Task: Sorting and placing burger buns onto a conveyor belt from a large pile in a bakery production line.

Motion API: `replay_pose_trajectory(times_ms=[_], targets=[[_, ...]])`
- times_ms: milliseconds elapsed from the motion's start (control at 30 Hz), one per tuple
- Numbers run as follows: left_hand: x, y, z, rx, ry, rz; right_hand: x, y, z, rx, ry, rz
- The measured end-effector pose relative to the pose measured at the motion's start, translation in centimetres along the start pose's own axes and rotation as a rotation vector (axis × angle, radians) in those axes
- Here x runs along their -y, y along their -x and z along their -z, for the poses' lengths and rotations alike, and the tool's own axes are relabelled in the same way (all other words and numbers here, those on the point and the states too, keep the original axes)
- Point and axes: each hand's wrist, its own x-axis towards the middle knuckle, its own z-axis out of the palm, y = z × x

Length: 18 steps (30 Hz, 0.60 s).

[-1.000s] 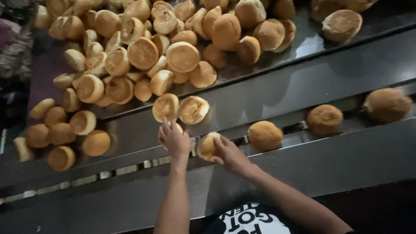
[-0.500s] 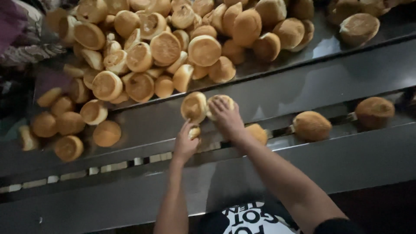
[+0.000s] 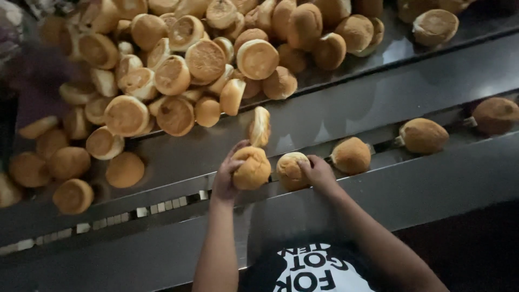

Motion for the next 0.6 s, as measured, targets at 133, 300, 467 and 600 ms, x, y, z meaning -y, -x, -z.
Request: replay_pose_trajectory(times_ms=[133, 300, 467, 600], targets=[[4.1, 0.7, 1.0, 0.229, 0.217, 0.025, 1.3, 3.9, 2.7, -0.371, 0.547, 0.310], [6.3, 2.2, -1.4, 0.354, 0.218, 0.093, 6.6, 6.7, 5.2, -0.454, 0.207, 1.125], [2.0, 5.5, -3.8, 0.345, 0.193, 0.039, 3.6, 1.6, 4.2, -0.379, 0.077, 0.845], [-1.9, 8.6, -2.7, 0.089, 0.095, -0.148, 2.5, 0.9, 8.4, -0.350, -0.304, 0.325]])
